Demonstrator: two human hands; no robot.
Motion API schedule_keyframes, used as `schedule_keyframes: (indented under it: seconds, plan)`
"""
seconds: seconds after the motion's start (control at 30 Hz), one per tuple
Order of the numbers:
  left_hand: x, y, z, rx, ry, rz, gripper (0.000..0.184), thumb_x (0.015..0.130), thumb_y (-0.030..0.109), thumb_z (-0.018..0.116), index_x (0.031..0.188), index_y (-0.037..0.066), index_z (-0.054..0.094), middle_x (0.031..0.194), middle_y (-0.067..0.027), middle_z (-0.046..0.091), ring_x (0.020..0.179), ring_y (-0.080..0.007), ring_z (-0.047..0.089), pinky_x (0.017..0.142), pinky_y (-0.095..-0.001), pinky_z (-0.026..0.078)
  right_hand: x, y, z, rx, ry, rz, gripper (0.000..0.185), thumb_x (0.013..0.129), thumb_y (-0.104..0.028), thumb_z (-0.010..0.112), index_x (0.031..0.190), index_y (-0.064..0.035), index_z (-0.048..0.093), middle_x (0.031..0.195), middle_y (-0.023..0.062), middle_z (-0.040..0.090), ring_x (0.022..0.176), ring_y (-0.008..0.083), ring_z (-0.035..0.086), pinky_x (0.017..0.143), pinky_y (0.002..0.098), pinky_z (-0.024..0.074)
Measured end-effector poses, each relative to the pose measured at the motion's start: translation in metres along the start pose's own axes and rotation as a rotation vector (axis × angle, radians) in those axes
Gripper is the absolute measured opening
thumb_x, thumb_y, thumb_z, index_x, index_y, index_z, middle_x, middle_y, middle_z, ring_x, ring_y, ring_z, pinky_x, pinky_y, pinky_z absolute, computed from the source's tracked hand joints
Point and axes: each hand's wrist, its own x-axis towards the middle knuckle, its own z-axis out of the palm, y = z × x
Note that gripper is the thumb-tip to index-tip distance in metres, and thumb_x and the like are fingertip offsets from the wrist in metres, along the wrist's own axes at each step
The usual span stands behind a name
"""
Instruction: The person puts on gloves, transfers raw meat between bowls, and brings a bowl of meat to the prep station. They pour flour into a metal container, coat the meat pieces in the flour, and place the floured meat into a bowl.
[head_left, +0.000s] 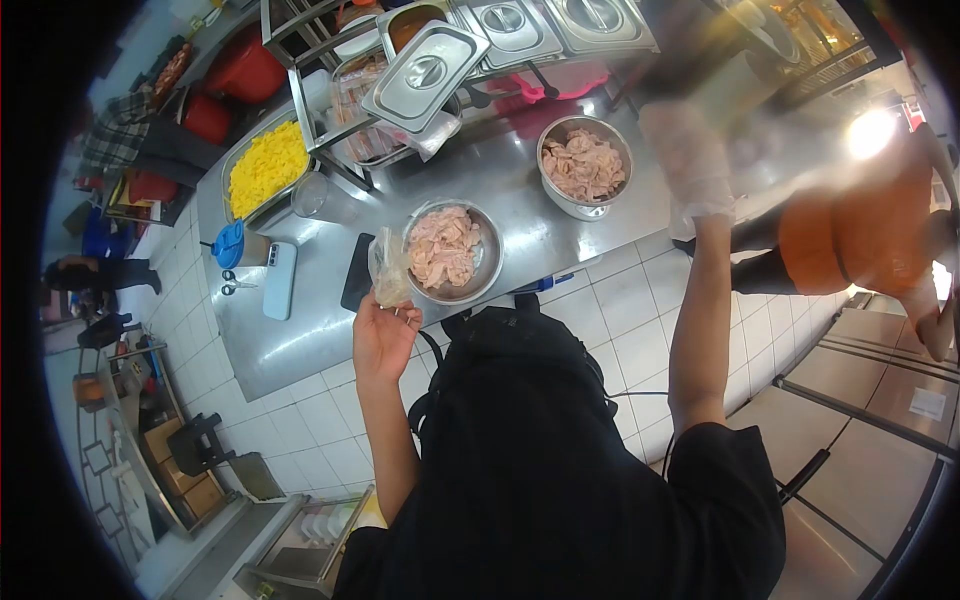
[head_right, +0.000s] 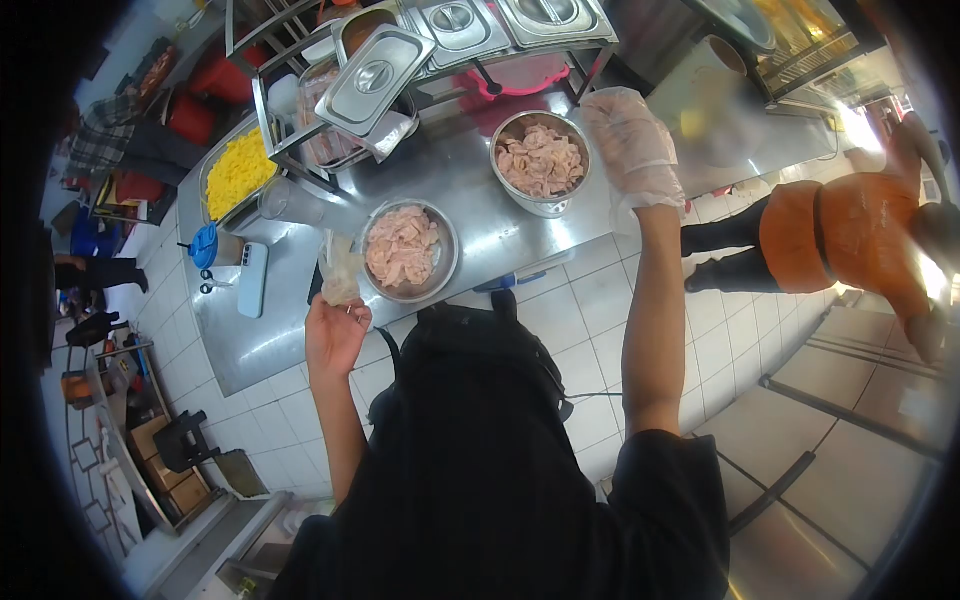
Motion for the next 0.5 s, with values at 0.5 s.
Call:
schedule_keyframes:
  seconds: [0.5]
  plan:
    - [-0.006, -0.001, -0.005, -0.016, -0.011, 0.02, 0.021, 0.096, 0.018, 0.058, 0.114, 0.009, 0.054, 0.104, -0.0045, 0.059, 0.083, -0.0174, 0.056, 0.072, -0.034, 0.047, 0.06, -0.007, 0.106, -0.805, -0.545, 0.573, 0.042, 0.089, -0.036, 0.061, 0.119, -0.007, 0.068, 0.125, 0.0158, 0.065, 0.111, 0.0357, 0.065, 0.093, 0.0436, 0.0523]
